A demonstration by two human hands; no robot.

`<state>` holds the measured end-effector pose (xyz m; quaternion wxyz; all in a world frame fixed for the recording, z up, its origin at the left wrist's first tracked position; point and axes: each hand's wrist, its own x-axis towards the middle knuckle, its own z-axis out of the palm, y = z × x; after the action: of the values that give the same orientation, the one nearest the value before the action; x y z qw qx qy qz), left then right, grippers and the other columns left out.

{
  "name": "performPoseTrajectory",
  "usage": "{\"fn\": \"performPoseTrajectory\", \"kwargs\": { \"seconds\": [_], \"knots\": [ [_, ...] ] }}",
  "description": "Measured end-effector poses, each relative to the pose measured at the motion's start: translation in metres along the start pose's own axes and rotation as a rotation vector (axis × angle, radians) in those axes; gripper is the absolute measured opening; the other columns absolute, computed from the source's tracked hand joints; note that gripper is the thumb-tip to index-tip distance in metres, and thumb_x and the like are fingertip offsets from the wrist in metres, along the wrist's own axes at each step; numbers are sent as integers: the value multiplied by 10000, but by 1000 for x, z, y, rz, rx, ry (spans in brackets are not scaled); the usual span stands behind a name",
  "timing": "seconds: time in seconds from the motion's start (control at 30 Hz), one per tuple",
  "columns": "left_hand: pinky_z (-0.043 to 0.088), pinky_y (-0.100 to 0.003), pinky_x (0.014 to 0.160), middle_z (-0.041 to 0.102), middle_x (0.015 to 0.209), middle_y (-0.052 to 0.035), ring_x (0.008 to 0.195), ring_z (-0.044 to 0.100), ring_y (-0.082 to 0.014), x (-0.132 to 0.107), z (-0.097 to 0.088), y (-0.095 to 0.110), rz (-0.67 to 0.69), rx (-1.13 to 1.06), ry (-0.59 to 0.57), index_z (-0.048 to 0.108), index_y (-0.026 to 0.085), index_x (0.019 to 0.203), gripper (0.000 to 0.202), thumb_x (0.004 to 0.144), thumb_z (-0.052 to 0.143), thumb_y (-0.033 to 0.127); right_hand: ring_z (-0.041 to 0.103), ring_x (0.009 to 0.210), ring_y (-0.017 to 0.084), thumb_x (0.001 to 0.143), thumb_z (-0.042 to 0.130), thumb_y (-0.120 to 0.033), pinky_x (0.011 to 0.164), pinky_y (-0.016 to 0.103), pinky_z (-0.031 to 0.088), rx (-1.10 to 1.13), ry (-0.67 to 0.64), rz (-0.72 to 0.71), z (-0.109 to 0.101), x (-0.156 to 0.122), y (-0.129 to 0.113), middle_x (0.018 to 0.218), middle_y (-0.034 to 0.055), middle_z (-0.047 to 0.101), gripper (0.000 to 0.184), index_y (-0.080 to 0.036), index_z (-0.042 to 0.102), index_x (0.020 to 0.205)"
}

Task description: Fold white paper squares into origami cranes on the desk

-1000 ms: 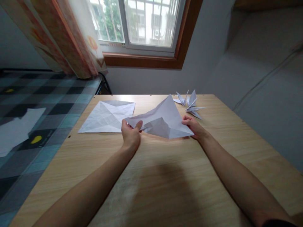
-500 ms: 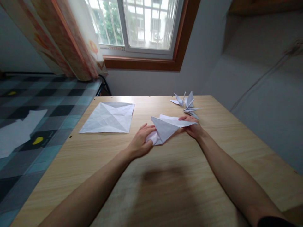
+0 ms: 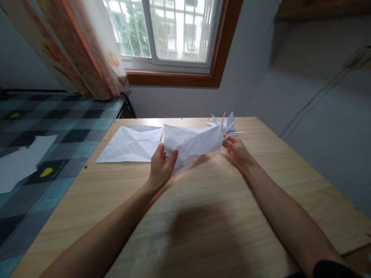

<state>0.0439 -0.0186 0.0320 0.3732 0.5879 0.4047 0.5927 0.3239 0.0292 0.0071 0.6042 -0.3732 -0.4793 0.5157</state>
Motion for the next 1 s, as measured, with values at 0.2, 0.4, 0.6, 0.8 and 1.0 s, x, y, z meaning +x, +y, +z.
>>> {"fn": "performPoseTrajectory", "kwargs": {
  "seconds": [0.2,0.4,0.6,0.8,1.0],
  "knots": [
    [335,-205,457,526,600,53,461,449,-112,9,-7,-8,-155,292,205,511,193,1031,246,862,571,361,447,443,97,777,693,-510,460,216,409,-243,26,143,28,0,-9,544,-74,505,333,-228,517,777],
    [480,-333,710,704,784,-94,769,688,-273,12,-14,-10,-236,996,-143,401,109,1399,579,878,581,288,594,586,191,834,563,-236,583,305,488,-927,149,239,26,-7,-1,621,37,611,95,-193,552,750],
    [508,-365,753,738,1012,-134,914,715,-316,1,-7,-7,-150,1269,-382,411,208,1421,508,935,505,321,391,1408,304,929,537,-388,1151,458,319,-1412,-237,-311,60,-29,16,1481,165,493,477,-155,540,1345],
    [511,-361,741,749,977,-137,900,718,-308,3,-10,-12,-141,1312,-463,610,208,1176,304,974,404,306,248,1502,300,981,356,-570,1205,526,198,-1606,-516,-95,62,-28,29,1629,98,266,677,-200,309,1545],
    [496,-350,855,741,1092,-132,960,697,-266,22,-23,-5,-120,1120,-363,644,191,1225,356,954,434,290,278,1493,278,1005,338,-434,1206,487,222,-1639,-298,10,39,-18,28,1604,116,322,596,-133,358,1519]
  ]
}}
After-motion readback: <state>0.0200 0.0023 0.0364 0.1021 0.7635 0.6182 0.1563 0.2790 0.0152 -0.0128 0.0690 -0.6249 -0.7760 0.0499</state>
